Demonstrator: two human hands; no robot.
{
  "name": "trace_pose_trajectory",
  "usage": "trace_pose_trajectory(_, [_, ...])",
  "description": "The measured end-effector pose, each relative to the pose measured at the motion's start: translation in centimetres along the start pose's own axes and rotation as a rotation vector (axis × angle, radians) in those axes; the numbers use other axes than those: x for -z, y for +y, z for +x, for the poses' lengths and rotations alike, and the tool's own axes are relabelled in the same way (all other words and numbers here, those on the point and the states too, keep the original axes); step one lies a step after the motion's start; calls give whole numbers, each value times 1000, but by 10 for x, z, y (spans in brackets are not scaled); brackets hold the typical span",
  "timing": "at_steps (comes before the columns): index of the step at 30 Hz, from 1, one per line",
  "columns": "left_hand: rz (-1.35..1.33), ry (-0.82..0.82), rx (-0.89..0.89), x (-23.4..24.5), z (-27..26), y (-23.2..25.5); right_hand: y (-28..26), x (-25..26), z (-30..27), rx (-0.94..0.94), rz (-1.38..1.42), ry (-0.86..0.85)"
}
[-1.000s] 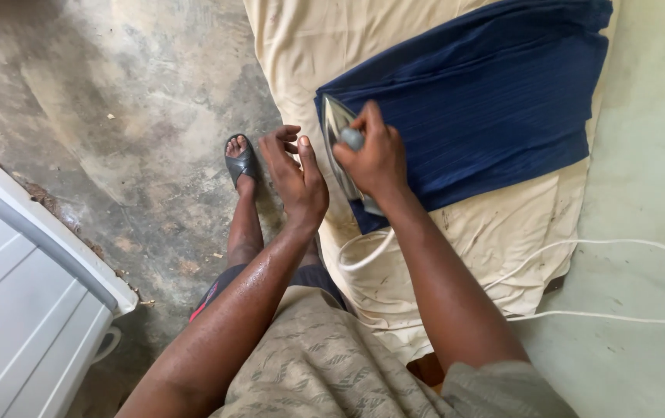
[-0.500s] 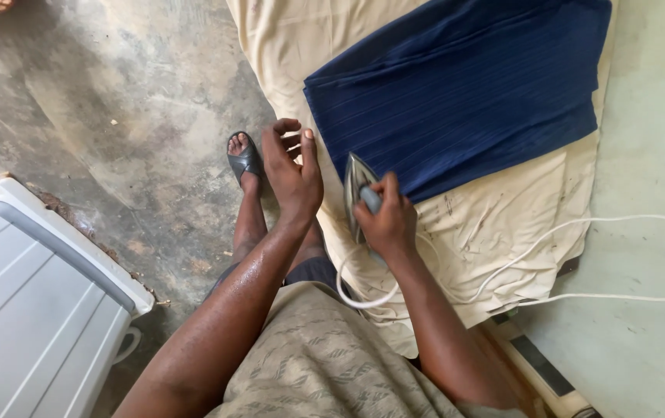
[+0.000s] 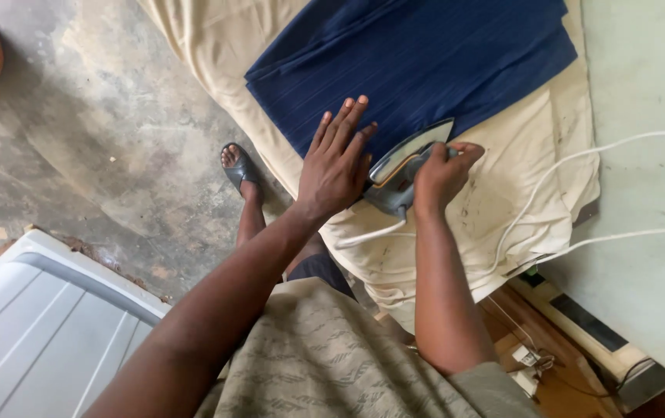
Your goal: Ironing a pair of blue trousers and then folding them on a bed surface.
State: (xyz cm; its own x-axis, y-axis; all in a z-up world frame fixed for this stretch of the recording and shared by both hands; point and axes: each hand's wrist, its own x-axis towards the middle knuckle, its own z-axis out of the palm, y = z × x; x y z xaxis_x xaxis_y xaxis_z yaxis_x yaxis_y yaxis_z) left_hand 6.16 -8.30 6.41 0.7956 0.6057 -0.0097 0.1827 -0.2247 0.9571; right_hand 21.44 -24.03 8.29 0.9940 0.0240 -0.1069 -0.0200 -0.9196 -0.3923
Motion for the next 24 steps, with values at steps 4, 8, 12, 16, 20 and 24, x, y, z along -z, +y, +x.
trace_pose_trajectory(4, [262, -232, -56, -23, -2, -19, 27, 6, 88, -38, -121, 85])
trace_pose_trajectory(8, [365, -278, -91, -22, -9, -27, 58, 17, 175, -64, -112, 139])
trace_pose_trajectory(12, [365, -262, -126, -20, -3, -32, 59, 33, 183, -68, -23, 131])
trace_pose_trajectory(16, [241, -238, -153, -11, -15, -35, 58, 64, 111, 168, -82, 82])
trace_pose_trajectory(20, [132, -268, -210, 2, -11, -44, 53, 86, 65, 446, 66, 313])
trace_pose_trajectory(24, [152, -356, -265, 19, -10, -33, 60, 91, 23, 490, 192, 431])
